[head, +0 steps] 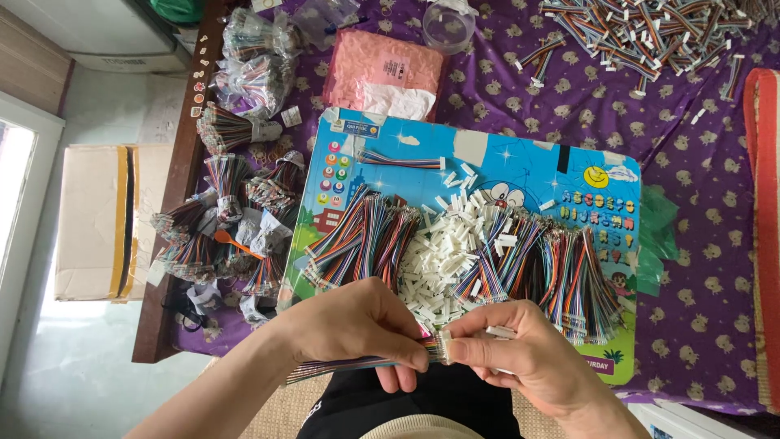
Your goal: The person repeatedly picks up small white plastic connectors and inserts them onto the ends of multi-colored ribbon cables. The person handles the cables and connectors by hand, working over a blue board on a purple patterned tablecloth. Completed assemblies are placed back onto the board.
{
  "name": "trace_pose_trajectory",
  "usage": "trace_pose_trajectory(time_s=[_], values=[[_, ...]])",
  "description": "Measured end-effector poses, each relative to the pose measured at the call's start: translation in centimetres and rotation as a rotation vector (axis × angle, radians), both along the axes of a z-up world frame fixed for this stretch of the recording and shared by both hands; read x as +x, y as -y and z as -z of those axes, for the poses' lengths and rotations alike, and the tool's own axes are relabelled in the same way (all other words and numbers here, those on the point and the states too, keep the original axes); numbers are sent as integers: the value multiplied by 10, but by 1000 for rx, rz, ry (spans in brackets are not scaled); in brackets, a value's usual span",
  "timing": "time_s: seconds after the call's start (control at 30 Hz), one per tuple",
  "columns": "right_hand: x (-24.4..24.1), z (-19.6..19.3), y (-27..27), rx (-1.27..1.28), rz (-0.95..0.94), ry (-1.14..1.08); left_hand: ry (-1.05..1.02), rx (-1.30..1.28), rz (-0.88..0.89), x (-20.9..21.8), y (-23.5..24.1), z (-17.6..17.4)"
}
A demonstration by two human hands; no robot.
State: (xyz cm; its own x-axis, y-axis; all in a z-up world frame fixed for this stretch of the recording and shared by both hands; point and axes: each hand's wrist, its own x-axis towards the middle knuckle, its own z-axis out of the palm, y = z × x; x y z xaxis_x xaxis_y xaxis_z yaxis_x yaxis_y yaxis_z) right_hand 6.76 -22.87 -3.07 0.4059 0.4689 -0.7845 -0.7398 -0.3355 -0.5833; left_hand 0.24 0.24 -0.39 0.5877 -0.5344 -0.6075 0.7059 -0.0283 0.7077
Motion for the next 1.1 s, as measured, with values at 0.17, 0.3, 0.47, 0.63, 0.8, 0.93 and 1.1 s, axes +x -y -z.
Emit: trace_pose_trajectory(time_s=[0.17, 0.3, 0.47, 0.63, 0.8, 0.93, 1.1], values=[[-4, 10, 6, 121, 46, -156, 14, -1, 14, 0, 1, 1], [-2, -2, -1, 20, -32, -7, 14, -73, -59, -3, 1, 8], [-4, -1, -1, 17, -41, -4, 36, -11, -5, -1, 3, 6], [-11, -8, -12, -135, -8, 41, 67, 116, 13, -3, 8, 7], [-18, -26, -26, -231, -107, 195, 123, 347, 73, 0, 12, -5], [-30, 10, -7, -99, 67, 113, 166, 351, 41, -6, 17, -2], [-26, 2, -7, -43, 30, 145, 210, 240, 6, -14, 9, 9]])
